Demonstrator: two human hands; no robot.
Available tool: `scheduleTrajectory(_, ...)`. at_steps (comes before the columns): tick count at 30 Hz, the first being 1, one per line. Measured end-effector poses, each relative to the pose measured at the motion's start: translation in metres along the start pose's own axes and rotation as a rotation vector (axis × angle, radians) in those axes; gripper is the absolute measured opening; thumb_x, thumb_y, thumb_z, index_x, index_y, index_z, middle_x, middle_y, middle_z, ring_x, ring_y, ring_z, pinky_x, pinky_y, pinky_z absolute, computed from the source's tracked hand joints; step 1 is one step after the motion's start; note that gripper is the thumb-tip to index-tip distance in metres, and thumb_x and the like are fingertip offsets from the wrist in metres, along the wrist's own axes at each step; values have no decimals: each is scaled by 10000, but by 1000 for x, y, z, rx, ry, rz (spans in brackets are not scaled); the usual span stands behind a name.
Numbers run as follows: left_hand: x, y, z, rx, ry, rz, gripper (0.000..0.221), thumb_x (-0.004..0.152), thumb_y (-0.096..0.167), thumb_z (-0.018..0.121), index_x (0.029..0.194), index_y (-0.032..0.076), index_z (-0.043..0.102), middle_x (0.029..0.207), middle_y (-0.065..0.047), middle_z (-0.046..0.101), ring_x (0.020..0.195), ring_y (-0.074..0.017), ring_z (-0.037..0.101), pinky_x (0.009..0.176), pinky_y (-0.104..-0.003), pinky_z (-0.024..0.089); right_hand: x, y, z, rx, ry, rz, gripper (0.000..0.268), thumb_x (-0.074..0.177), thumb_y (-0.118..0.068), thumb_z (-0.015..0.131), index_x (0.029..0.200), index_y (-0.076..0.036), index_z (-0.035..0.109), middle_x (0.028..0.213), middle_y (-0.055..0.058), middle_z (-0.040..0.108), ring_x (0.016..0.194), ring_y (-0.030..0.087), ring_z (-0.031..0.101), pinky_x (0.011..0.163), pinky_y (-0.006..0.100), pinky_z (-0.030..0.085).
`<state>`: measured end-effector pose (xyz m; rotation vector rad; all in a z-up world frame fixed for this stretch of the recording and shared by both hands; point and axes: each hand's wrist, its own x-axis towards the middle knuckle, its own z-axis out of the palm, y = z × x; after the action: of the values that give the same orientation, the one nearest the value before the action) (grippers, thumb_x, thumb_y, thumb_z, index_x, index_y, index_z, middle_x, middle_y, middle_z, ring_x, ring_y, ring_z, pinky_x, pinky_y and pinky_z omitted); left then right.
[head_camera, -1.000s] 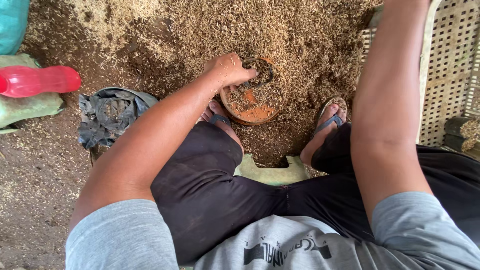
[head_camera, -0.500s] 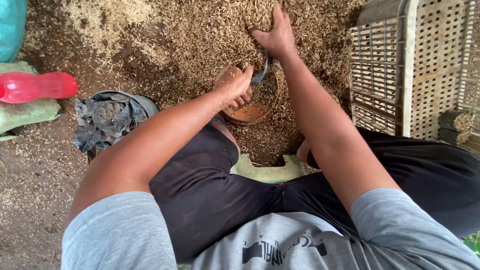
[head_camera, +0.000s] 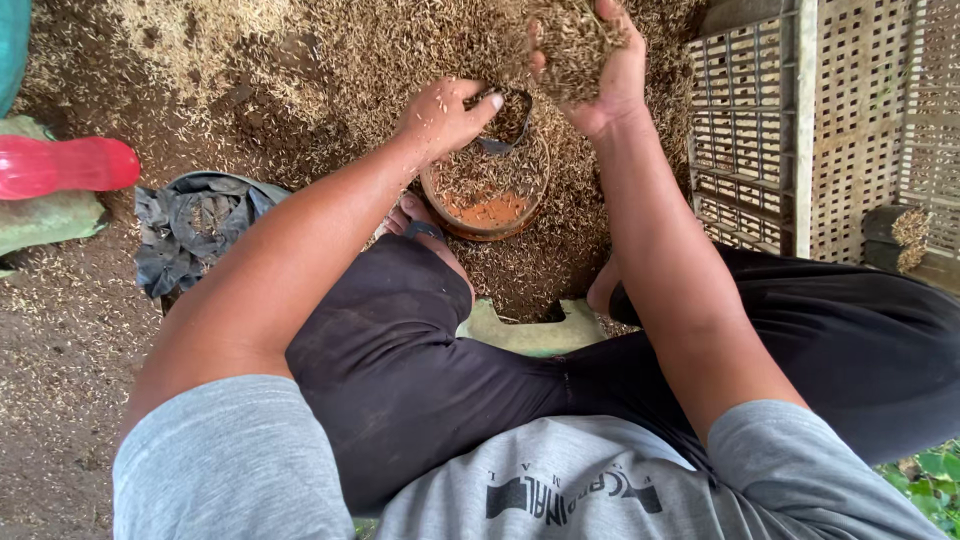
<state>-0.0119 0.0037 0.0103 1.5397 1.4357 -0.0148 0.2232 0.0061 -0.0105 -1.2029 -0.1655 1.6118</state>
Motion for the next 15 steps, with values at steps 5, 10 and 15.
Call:
scheduleTrajectory(5, 30, -31, 24, 192, 213, 255, 390, 1017, 398, 602, 886, 57, 738, 721, -152, 655, 616, -272, 633, 664, -476, 530, -27, 17, 41, -12, -401, -209, 714, 1004, -590, 395, 1444, -37, 501, 1401, 268, 540, 1338, 428, 545, 1060, 642, 547)
scheduleTrajectory(10, 46, -63, 40, 167, 433, 417, 226, 733, 132, 675, 842, -63, 641, 711, -152, 627, 695, -311, 618, 638, -518, 548, -48, -6, 57, -976, -251, -365, 569, 1099, -490, 446, 1530, -123, 497, 1440, 182, 580, 1302, 280, 560, 1073, 454, 486)
scheduleTrajectory(15, 39, -50, 35, 203, 155, 178, 103, 892, 69, 565, 871, -6, 632, 769, -128, 621, 678, -240, 633, 651, -402, 573, -55, -6, 72, -1819, -177, -172, 420, 903, -143, 707, 1314, -162, 626, 1247, 125, 689, 1056, 249, 683, 915, 425, 582)
